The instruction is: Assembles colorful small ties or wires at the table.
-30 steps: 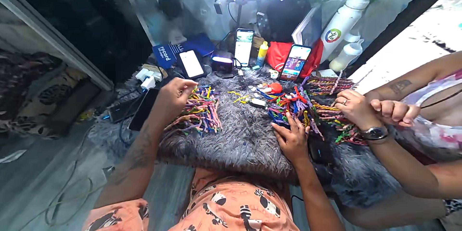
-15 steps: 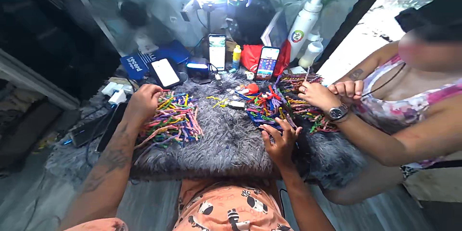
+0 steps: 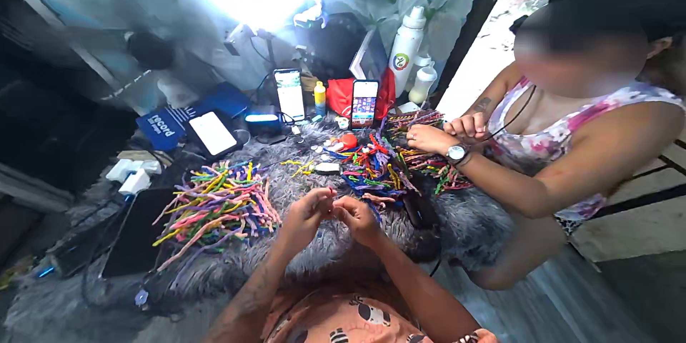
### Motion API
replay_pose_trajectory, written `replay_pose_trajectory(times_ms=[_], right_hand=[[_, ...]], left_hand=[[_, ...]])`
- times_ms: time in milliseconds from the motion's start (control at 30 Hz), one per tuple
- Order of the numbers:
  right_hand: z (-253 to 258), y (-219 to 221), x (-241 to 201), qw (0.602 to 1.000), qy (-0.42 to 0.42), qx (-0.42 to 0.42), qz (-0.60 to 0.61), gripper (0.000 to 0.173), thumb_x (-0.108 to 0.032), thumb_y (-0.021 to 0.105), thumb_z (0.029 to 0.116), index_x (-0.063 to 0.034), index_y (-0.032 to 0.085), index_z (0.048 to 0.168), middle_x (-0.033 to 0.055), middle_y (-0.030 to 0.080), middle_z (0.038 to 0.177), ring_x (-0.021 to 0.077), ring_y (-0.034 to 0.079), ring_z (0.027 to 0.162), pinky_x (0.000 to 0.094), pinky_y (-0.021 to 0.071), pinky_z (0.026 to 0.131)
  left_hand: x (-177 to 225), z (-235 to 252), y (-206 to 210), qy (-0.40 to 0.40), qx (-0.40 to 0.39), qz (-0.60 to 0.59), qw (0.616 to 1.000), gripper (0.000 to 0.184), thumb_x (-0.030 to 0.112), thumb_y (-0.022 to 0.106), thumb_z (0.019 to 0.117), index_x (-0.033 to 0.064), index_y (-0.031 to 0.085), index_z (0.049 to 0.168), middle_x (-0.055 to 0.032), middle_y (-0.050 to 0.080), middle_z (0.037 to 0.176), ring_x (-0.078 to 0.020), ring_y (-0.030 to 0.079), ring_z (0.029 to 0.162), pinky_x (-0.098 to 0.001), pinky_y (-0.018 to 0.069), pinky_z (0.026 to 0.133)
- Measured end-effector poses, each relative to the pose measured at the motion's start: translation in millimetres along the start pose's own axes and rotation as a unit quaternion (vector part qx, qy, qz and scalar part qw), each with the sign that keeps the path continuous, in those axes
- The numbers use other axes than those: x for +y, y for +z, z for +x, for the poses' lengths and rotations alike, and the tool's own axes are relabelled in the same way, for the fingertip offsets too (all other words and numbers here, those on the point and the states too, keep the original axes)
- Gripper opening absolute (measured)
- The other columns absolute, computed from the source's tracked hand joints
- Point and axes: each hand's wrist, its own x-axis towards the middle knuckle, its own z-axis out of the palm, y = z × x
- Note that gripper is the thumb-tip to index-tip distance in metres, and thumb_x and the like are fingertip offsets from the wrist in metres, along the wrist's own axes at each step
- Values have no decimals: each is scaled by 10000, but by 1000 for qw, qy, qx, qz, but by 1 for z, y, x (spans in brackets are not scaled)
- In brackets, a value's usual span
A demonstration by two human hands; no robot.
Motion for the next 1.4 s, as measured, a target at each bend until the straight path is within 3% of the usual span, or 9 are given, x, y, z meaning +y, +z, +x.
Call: replay_pose_trajectory(times_ms=[133, 300, 367, 500, 833, 1000, 1200, 1400], right_hand=[[0, -4, 10, 998, 40, -36, 20, 215, -108, 619, 988, 49, 733, 1082, 90, 706, 1036, 30, 642, 933, 198, 527, 858], [0, -1, 9, 990, 97, -31, 99, 167, -83, 617, 980, 38, 680, 1077, 7, 699, 927, -1, 629, 753, 187, 543, 707], [-2, -1, 8, 983, 119, -4, 139, 151, -68, 607, 986, 39, 650, 1083, 15, 695, 906, 42, 666, 759, 232, 584, 735], [-2, -6, 15, 960, 133, 59, 237, 115, -44, 583, 998, 25, 630, 1075, 45, 697, 897, 107, 699, 794, 290, 612, 772], [-8, -8, 17, 935, 113, 77, 328, 96, -30, 510, 988, -56, 601, 973, 41, 717, 936, 118, 707, 831, 293, 603, 795], [-9, -10, 21, 920, 62, 56, 383, 100, -55, 534, 944, -115, 570, 874, 101, 720, 1176, 140, 715, 972, 270, 584, 787], [-11, -13, 25, 892, 52, 58, 444, 132, -34, 653, 938, -134, 661, 851, 71, 744, 956, 125, 725, 834, 266, 608, 762], [-13, -9, 22, 901, 70, 108, 414, 190, 69, 592, 933, -119, 617, 915, 67, 753, 880, 125, 732, 747, 257, 612, 714]], left_hand=[[-14, -4, 3, 48, 36, 42, 997, 201, 64, 565, 995, -32, 682, 1128, -93, 645, 1135, -48, 660, 913, -220, 583, 809], [-21, -13, 9, 41, 93, -7, 995, 181, 55, 563, 979, -44, 611, 1122, -39, 653, 1022, -53, 669, 855, -260, 597, 801], [-22, -17, 16, 4, 131, -52, 990, 161, 12, 553, 956, -31, 587, 1108, 2, 689, 981, -50, 683, 848, -273, 600, 804], [-33, -23, 30, -89, 162, -102, 977, 144, 55, 625, 967, -12, 635, 1094, -2, 722, 953, -66, 699, 825, -268, 602, 793], [-35, -25, 31, -125, 102, -117, 980, 168, 20, 631, 968, -13, 679, 1126, -20, 748, 1012, -71, 719, 867, -254, 604, 846], [-34, -22, 28, -140, 60, -94, 984, 157, 41, 624, 977, 2, 700, 1108, -4, 743, 983, -51, 705, 837, -244, 600, 814], [-29, -23, 30, -133, -16, -20, 991, 158, 82, 585, 1014, 9, 691, 1105, 9, 731, 924, -22, 696, 786, -211, 596, 773], [-32, -28, 35, -86, -24, 39, 995, 192, 80, 541, 1021, -8, 693, 1099, -8, 711, 848, -22, 670, 701, -201, 581, 700]])
